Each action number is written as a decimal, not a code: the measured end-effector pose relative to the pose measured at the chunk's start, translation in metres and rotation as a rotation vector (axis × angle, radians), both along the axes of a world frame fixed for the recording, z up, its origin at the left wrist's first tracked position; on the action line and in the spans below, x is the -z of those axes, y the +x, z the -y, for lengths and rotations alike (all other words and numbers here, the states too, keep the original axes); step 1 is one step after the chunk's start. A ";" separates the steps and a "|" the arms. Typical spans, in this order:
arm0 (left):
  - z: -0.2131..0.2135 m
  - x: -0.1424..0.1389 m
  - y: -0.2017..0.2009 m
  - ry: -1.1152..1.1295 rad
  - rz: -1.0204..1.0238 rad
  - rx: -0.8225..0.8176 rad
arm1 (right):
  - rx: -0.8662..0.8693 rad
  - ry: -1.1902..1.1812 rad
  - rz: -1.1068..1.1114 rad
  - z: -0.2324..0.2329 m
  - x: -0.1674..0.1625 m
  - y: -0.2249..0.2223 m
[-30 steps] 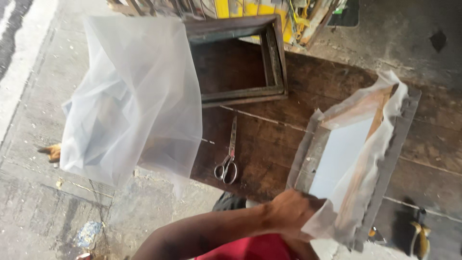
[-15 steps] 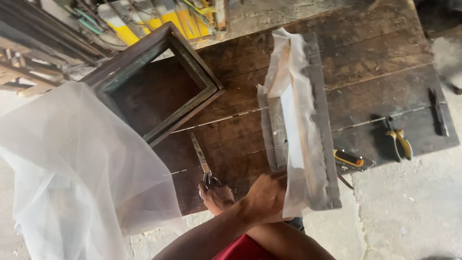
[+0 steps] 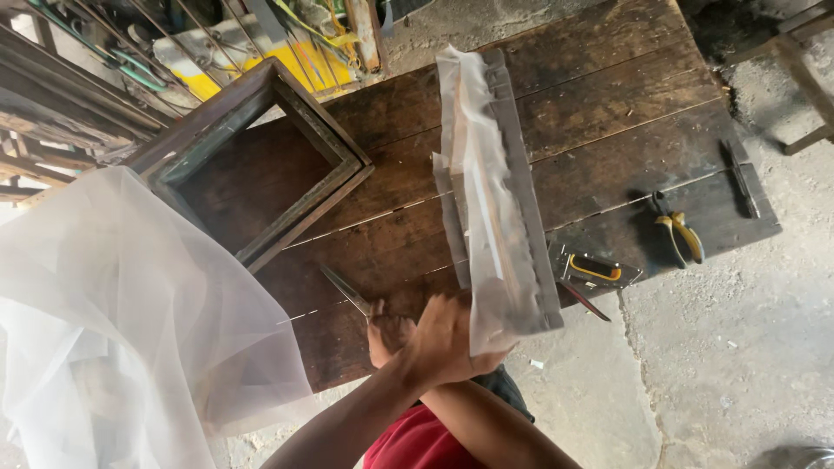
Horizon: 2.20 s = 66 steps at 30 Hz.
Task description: The person attaches a white mesh to a rectangular wooden frame using a staple gun. They fold the mesh over the edges and staple it in place, then trim the excess mesh with scissors.
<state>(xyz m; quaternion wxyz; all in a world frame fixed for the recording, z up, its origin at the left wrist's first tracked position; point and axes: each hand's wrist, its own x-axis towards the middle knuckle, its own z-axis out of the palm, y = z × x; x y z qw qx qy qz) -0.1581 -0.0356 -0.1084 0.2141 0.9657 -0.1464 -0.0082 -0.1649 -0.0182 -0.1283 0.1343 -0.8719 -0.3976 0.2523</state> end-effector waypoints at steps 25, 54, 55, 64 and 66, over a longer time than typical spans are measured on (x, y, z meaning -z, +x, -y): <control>0.023 -0.102 -0.002 -0.565 0.077 -0.246 | 0.626 0.519 -0.757 0.336 -0.041 -0.051; 0.002 -0.059 -0.001 -0.670 0.181 -0.069 | 0.727 0.810 -1.014 0.276 -0.042 -0.065; 0.002 -0.057 0.001 -0.693 0.318 0.029 | 0.711 0.825 -1.003 0.275 -0.041 -0.065; -0.008 -0.071 -0.005 -0.607 0.059 -0.169 | 0.652 0.798 -1.001 0.277 -0.040 -0.064; -0.004 -0.074 -0.003 -0.469 0.048 -0.243 | 0.642 0.802 -0.999 0.278 -0.040 -0.063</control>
